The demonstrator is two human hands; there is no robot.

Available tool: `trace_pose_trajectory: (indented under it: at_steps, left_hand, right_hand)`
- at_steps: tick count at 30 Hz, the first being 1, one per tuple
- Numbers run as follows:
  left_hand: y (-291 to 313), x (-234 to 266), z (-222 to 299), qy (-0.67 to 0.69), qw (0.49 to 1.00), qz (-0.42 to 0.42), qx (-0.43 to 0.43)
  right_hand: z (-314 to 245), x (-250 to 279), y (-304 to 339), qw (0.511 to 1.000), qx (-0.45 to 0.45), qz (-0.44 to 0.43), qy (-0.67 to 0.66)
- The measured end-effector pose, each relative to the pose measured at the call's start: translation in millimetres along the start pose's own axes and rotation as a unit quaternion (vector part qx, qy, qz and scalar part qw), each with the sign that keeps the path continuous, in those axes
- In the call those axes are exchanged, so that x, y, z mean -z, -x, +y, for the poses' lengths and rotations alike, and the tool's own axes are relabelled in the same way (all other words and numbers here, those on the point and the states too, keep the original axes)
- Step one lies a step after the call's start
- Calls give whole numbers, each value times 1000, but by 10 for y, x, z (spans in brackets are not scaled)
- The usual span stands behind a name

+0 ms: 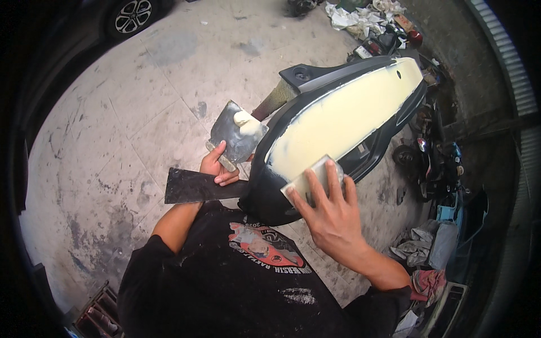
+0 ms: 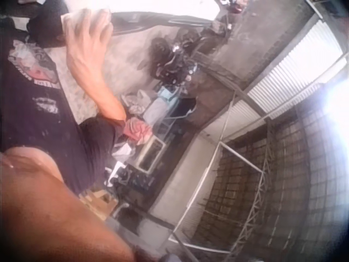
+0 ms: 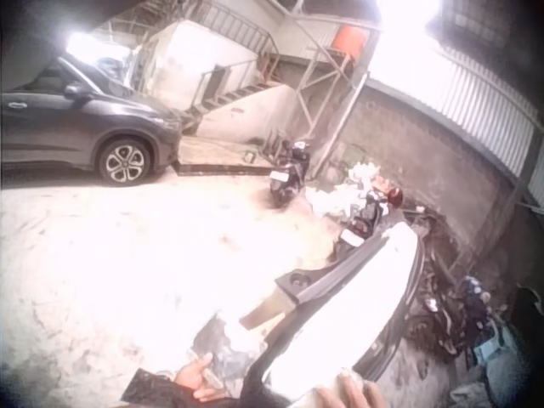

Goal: The person applies body filler to a car bumper using a spreader and a putty knife, then smooths the surface with sandpaper.

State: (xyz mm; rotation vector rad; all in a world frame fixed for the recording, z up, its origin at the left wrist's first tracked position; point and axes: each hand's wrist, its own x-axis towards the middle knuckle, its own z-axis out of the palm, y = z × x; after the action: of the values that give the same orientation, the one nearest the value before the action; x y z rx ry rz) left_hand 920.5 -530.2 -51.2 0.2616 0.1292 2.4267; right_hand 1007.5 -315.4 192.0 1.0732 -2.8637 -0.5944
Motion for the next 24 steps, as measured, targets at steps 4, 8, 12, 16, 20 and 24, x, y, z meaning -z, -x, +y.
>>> trace_pose_trajectory:
  at_steps: [4, 8, 12, 16, 20, 24]
  left_hand:
    - [2, -27, -3, 10, 1000, 9, -8]
    - [-4, -33, -11, 6, 1000, 0, -5]
    - [-1, -96, -4, 12, 1000, 3, -16]
    - [41, -62, -31, 12, 999, 14, -32]
    - [35, -44, -41, 1, 999, 24, -26]
    - [47, 1, -43, 7, 999, 44, -14]
  right_hand:
    - [131, 38, -430, 998, -4, 59, 15]
    - [227, -20, -661, 997, -4, 82, 16]
    - [224, -86, -666, 997, -2, 82, 1]
    - [180, -158, -540, 998, -1, 65, -12]
    - [166, -314, -222, 998, -12, 53, -30]
    - [121, -341, 106, 999, -25, 28, -36]
